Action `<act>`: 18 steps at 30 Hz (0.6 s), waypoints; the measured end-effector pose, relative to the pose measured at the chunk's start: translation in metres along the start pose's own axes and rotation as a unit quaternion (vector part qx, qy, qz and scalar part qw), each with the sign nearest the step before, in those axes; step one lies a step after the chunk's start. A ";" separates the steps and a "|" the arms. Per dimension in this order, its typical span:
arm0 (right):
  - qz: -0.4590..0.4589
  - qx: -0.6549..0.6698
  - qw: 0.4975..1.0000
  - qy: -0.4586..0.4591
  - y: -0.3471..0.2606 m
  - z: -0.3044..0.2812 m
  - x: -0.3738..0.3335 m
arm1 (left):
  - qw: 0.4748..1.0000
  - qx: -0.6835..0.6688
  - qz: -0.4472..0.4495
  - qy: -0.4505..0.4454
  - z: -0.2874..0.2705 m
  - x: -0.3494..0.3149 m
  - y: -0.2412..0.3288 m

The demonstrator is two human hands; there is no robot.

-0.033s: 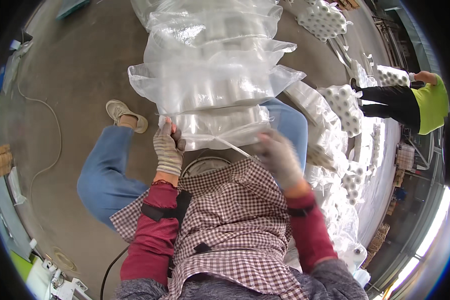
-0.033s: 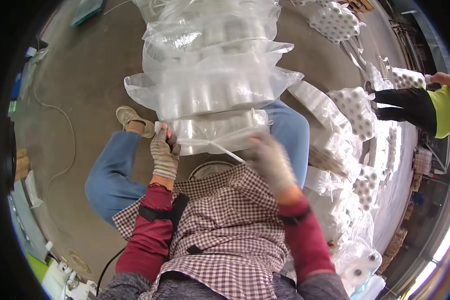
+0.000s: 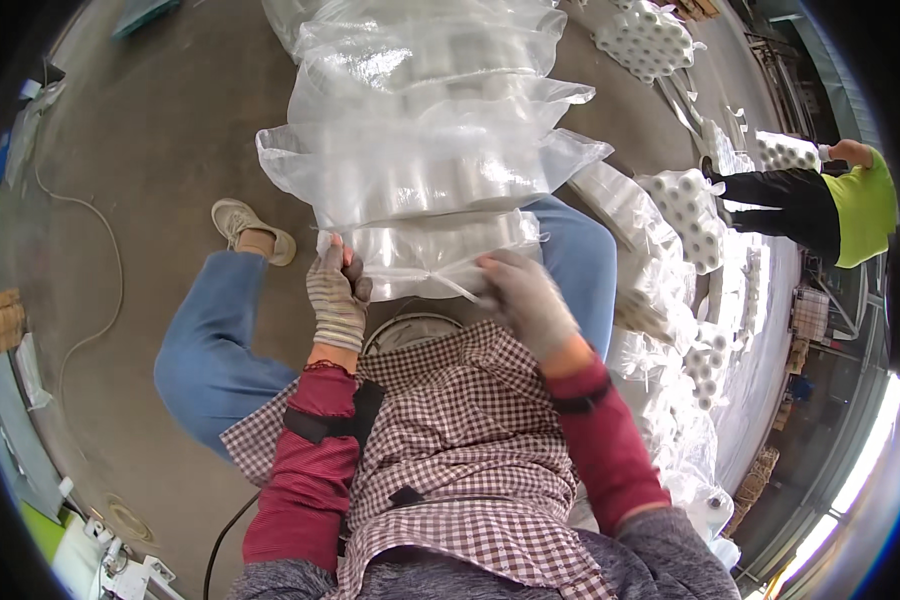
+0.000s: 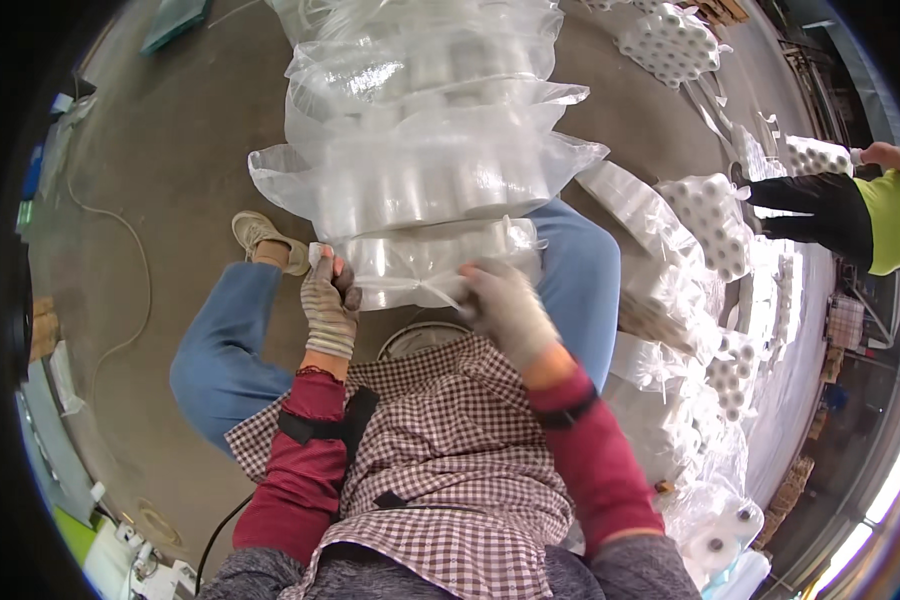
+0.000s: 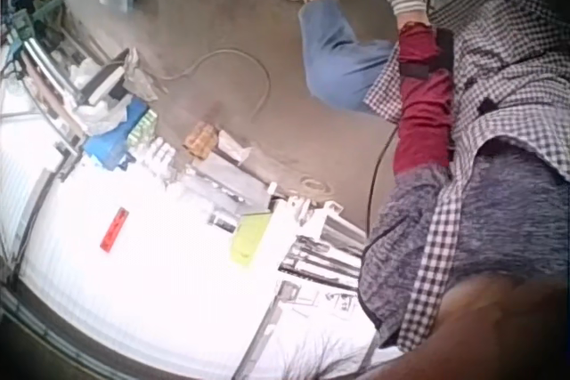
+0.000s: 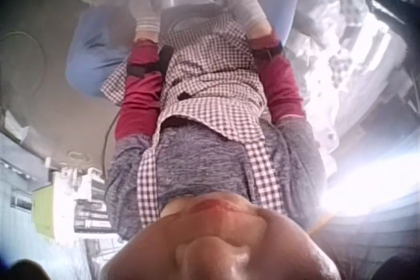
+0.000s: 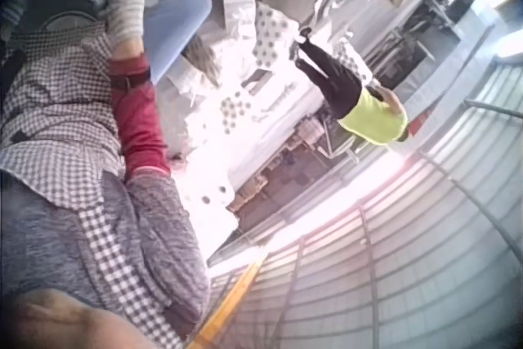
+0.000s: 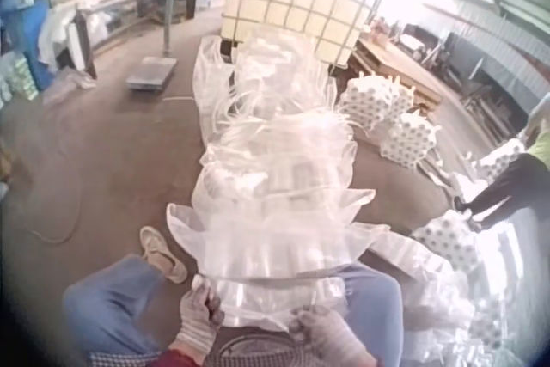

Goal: The recorder is using plastic strapping and a tensioning tool to bundle and secure stacks of white manufactured parts.

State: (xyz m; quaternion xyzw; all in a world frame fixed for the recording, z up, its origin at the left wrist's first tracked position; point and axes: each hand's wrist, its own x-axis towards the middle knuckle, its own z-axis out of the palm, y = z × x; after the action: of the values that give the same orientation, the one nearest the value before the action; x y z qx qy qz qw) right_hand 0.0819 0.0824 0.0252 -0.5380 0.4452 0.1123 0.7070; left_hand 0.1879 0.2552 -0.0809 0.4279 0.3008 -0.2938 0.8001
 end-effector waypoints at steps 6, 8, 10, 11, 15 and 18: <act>0.202 0.076 0.977 0.000 0.007 0.017 0.090 | 1.000 0.010 0.008 -0.015 -0.002 -0.006 0.006; 0.209 0.058 0.976 -0.005 0.004 0.006 0.117 | 0.998 0.003 0.018 -0.058 -0.004 -0.003 0.003; 0.139 -0.176 0.975 0.009 -0.005 -0.001 0.147 | 0.999 0.006 0.013 -0.042 0.004 -0.002 -0.001; 0.109 -0.201 0.973 0.030 -0.013 -0.009 0.154 | 1.000 0.009 0.006 -0.028 0.009 -0.002 -0.002; -0.111 -0.473 0.859 0.164 -0.016 0.002 0.094 | 1.000 0.003 0.013 -0.006 0.002 -0.006 0.008; -0.053 -0.597 0.792 0.114 -0.011 0.010 0.022 | 0.992 0.078 0.060 -0.074 -0.015 0.007 -0.003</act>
State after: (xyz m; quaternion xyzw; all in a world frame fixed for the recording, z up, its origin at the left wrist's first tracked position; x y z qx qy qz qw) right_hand 0.1069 0.0800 0.0166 -0.8848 0.3376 0.2563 0.1938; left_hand 0.1865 0.2656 -0.0943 0.4834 0.1911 -0.2983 0.8005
